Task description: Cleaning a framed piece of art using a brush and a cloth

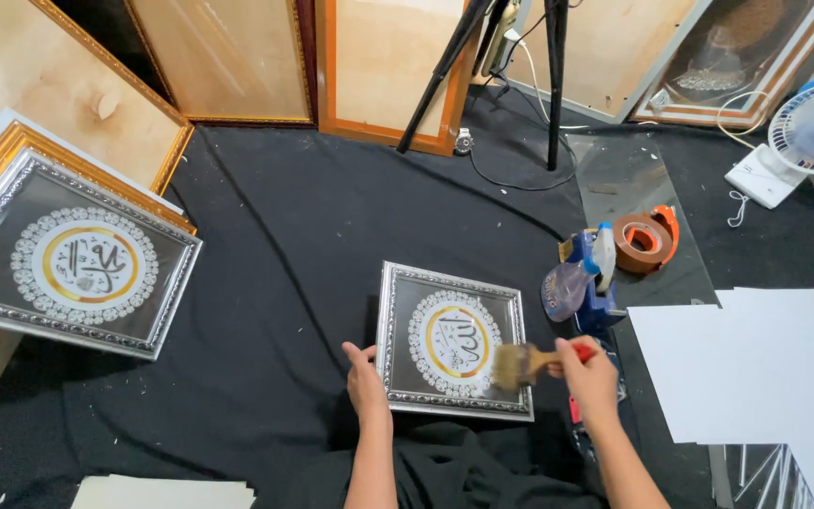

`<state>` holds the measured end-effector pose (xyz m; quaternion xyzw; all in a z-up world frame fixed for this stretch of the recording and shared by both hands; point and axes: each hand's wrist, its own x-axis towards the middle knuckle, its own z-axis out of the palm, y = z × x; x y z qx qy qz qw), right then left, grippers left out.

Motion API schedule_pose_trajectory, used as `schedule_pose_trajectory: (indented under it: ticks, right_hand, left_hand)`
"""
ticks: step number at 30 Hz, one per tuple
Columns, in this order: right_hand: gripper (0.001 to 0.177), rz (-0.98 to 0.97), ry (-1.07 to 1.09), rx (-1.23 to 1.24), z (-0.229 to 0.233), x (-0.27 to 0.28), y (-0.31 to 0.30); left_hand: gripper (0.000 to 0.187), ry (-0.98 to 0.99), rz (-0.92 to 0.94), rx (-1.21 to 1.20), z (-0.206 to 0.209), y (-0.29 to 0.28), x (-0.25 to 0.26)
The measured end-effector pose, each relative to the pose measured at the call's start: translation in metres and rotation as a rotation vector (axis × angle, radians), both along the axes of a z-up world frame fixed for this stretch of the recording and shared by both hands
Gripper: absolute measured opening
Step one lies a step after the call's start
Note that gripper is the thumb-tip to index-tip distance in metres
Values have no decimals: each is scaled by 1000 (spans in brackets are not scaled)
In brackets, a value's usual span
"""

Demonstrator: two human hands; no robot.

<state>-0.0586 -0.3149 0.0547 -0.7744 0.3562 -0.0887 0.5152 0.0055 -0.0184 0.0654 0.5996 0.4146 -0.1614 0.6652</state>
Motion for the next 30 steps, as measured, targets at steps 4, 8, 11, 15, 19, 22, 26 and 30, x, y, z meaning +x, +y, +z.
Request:
schedule_pose_trajectory:
  ticks: [4, 8, 11, 15, 19, 22, 26, 30]
  right_hand:
    - [33, 25, 287, -401, 7, -20, -4]
    - [27, 279, 123, -433, -3, -8, 66]
    - [33, 459, -118, -386, 12, -2, 131]
    - [25, 402, -213, 220, 65, 9, 181]
    - [27, 275, -139, 336, 43, 9, 157]
    - [17, 168, -132, 497, -1, -9, 109]
    - [17, 47, -109, 274, -30, -42, 29]
    - [32, 32, 300, -335, 5, -71, -13]
  left_hand:
    - [82, 8, 0, -19, -2, -1, -1]
    - [84, -63, 4, -58, -5, 1, 0]
    - [89, -95, 32, -115, -1, 1, -3]
    - [99, -169, 173, -242, -51, 1, 4]
    - [109, -155, 160, -362, -38, 7, 2]
    - [113, -179, 112, -432, -32, 8, -1]
    - [103, -158, 119, -318, -31, 7, -1]
    - [97, -174, 108, -293, -28, 6, -1]
